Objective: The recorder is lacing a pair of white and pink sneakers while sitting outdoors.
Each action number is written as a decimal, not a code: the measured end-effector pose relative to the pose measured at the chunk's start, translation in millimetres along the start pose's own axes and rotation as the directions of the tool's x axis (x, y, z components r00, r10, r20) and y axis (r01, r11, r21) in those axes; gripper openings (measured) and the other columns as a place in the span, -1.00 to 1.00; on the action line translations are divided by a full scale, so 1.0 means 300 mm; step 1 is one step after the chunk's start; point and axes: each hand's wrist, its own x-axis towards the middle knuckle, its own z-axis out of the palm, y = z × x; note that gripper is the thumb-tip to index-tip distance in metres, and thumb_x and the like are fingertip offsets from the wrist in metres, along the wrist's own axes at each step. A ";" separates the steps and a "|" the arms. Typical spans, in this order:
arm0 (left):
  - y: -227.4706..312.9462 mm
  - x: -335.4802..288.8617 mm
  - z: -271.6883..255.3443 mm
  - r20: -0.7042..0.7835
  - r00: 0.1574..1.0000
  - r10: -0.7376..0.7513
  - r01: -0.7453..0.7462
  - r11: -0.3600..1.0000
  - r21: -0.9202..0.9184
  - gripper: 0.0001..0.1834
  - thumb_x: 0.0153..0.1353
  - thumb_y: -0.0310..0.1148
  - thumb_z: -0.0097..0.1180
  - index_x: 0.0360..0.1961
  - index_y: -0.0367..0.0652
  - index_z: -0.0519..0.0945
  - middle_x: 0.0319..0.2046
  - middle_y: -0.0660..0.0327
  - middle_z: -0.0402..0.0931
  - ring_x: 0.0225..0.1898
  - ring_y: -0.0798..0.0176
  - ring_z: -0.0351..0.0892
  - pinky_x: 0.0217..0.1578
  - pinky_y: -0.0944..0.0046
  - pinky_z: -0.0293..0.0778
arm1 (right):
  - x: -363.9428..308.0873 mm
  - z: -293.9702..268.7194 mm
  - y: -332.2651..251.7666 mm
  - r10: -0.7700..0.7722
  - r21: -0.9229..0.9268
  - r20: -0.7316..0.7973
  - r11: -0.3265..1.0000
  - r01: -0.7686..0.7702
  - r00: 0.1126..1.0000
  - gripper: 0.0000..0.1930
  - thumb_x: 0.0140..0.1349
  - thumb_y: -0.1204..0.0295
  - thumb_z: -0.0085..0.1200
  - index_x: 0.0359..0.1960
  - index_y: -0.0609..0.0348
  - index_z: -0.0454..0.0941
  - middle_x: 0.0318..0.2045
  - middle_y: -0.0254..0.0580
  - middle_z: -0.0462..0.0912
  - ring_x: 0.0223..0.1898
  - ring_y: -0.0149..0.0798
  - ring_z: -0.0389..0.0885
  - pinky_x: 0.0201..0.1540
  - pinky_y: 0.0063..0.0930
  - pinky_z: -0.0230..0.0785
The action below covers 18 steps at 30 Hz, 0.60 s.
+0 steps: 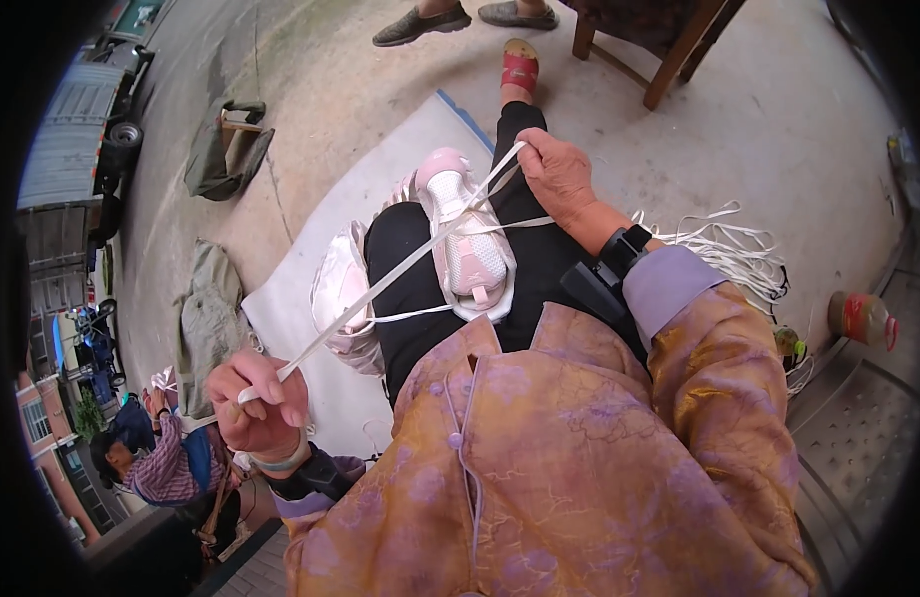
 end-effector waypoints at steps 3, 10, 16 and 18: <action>0.013 -0.063 -0.056 -0.087 0.994 -0.059 0.073 0.983 0.171 -0.74 0.16 -0.36 0.00 -0.59 -0.32 0.40 -0.57 -0.06 0.44 -0.68 0.17 0.40 -0.66 0.27 0.39 | -0.028 0.002 -0.030 0.170 0.153 -0.076 0.976 -0.157 0.983 -0.88 0.14 0.42 -0.04 -0.32 0.13 0.51 -0.57 -0.05 0.54 -0.48 -0.09 0.55 -0.40 -0.34 0.36; 0.059 -0.438 -0.295 -0.473 0.716 -0.513 0.636 0.759 0.140 -0.76 0.19 -0.36 -0.05 -0.58 -0.22 0.35 -0.66 0.14 0.37 -0.72 0.34 0.29 -0.72 0.35 0.24 | -0.076 0.012 -0.089 0.131 0.116 -0.034 0.985 -0.126 0.991 -0.89 0.11 0.40 -0.02 -0.37 0.09 0.51 -0.52 -0.01 0.55 -0.41 0.04 0.55 -0.35 -0.23 0.37; 0.312 -0.782 -0.524 -0.835 0.471 -0.285 0.303 0.941 -0.150 -0.73 0.25 -0.30 -0.12 -0.60 -0.07 0.28 -0.77 0.33 0.18 -0.77 0.42 0.17 -0.79 0.38 0.08 | -0.105 0.030 -0.135 -0.232 -0.067 0.058 0.969 0.236 0.971 -0.84 0.09 0.35 0.03 -0.33 0.12 0.50 -0.56 -0.09 0.56 -0.46 -0.06 0.54 -0.36 -0.30 0.31; 0.346 -0.787 -0.528 -0.861 0.490 -0.138 0.223 0.974 -0.029 -0.73 0.28 -0.26 -0.14 -0.58 -0.06 0.32 -0.77 0.35 0.18 -0.79 0.41 0.13 -0.77 0.38 0.07 | -0.124 0.011 -0.165 -0.252 -0.172 0.262 0.938 0.302 0.932 -0.75 0.11 0.28 0.04 -0.22 0.12 0.46 -0.60 -0.10 0.55 -0.49 -0.04 0.54 -0.38 -0.26 0.32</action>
